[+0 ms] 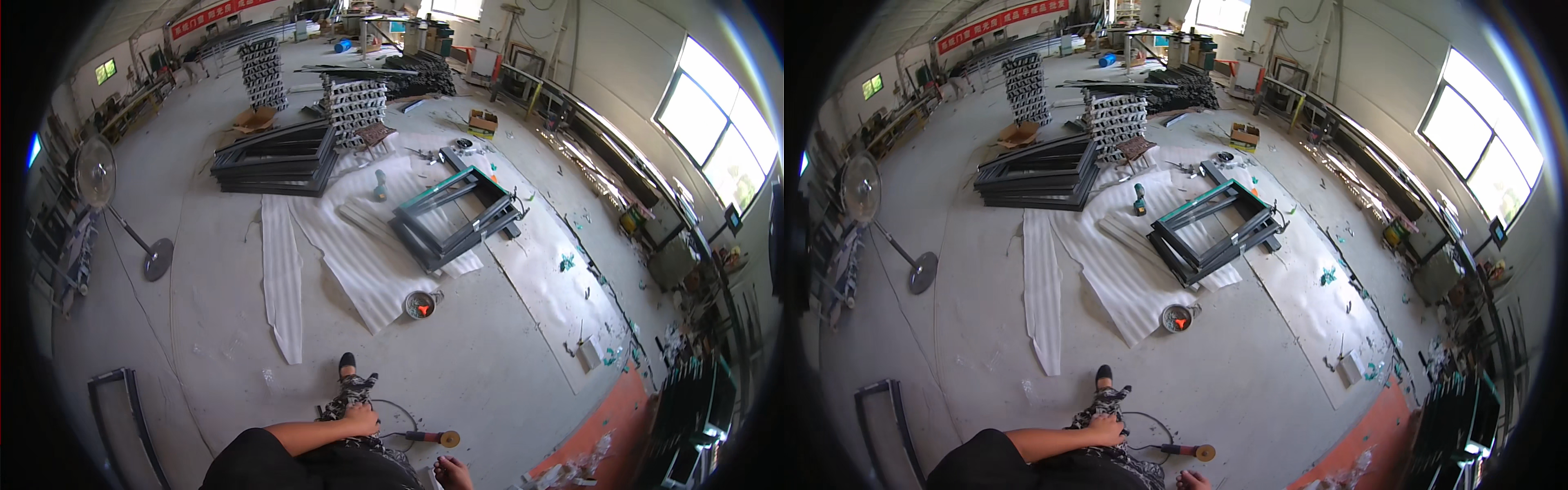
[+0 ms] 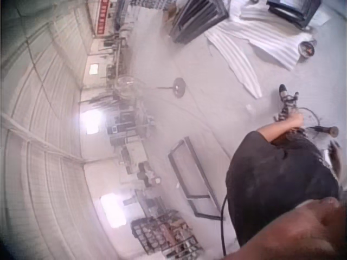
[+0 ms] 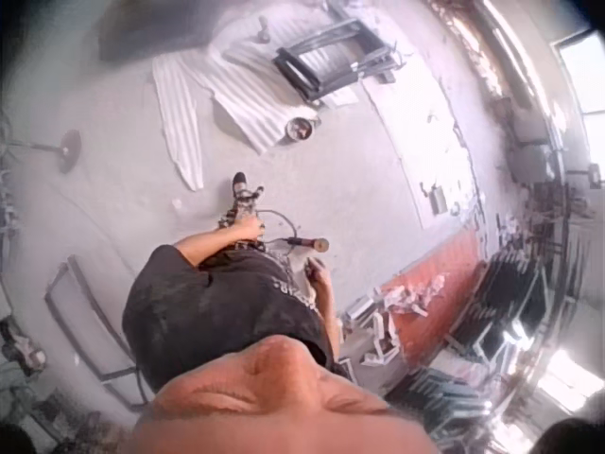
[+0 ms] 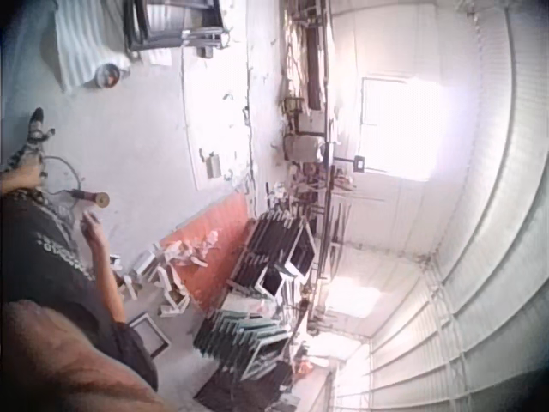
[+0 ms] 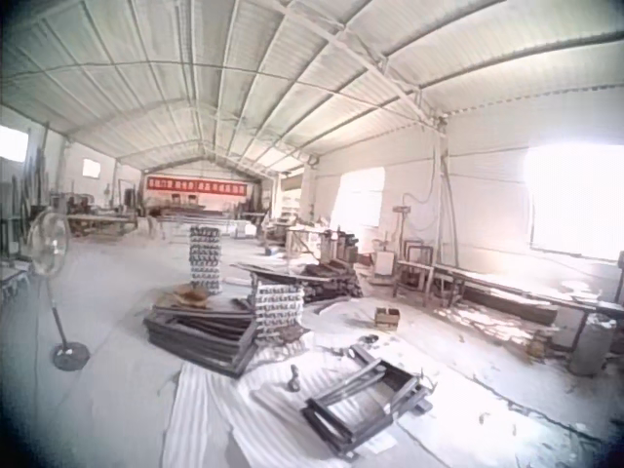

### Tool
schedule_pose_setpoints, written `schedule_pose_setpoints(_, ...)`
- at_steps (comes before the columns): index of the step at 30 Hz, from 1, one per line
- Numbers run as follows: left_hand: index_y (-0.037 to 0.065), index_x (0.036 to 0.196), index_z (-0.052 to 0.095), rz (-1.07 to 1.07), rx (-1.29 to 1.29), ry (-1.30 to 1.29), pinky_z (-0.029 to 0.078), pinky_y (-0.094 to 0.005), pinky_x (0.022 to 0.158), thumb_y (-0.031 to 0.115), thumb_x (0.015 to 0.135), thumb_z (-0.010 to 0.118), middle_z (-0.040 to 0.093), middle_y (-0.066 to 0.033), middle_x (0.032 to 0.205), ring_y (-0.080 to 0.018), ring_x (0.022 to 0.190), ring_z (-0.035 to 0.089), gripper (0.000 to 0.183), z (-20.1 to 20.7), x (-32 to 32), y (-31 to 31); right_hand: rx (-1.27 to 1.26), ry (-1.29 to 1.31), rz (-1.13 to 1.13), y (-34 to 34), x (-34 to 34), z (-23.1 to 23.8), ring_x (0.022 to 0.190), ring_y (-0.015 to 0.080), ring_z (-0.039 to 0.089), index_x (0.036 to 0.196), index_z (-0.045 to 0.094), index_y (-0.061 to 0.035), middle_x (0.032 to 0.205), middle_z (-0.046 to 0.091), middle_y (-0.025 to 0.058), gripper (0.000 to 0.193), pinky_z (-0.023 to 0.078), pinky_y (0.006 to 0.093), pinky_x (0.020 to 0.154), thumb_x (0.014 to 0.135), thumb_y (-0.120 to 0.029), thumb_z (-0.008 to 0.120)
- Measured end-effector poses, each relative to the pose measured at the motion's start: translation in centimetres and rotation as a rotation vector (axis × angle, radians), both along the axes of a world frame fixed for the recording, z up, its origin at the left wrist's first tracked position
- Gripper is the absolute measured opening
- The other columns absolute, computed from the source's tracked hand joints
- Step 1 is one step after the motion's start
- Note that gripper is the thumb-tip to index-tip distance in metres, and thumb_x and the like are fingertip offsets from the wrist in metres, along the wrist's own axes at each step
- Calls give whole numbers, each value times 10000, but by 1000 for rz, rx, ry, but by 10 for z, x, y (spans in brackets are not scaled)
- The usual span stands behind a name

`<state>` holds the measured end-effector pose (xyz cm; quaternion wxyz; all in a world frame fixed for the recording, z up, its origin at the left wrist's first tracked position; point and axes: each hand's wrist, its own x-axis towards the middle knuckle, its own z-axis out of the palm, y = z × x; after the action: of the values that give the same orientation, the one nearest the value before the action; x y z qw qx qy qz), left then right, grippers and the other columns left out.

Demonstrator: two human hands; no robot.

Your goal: The person assembles a metal skylight frame by picking screws from a bowl, placing them into a hinge, and driving them in with a power drill. The person then moves the frame, handles components from a bag and a bowl, and continues assembling the frame by hand.

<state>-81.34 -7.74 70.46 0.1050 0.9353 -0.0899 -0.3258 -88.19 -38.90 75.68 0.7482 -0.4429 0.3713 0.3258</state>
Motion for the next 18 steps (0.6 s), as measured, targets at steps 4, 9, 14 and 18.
schedule_pose_setpoints(4,93,1114,642,-79,-193,355,488,-451,852,431,841,550,642,-170,1087,-345,980,623,444,5,47,60,-106,-181,30,103,104,28,769,163,635,1171,575,-23,815,621,75,316,479,241,569,902,-183,614)
schedule_pose_setpoints(9,59,1111,605,245,-707,108,490,-414,828,450,906,510,661,-161,1029,-324,965,634,451,21,123,170,2,-317,206,258,248,50,1061,355,609,1261,447,115,1139,591,273,476,530,400,928,786,91,483)
schedule_pose_setpoints(14,16,1142,596,793,-1046,-50,483,-273,788,284,951,567,662,-74,940,-134,875,614,330,101,211,261,3,-557,385,389,339,71,918,263,663,1096,523,83,1039,646,206,274,550,350,857,835,39,594)
schedule_pose_setpoints(18,8,1072,632,931,-1122,-131,493,-247,732,206,917,637,664,-38,869,-94,808,612,251,111,260,292,-215,-610,555,447,386,88,807,172,666,987,605,49,884,681,107,212,545,286,760,819,-51,688)
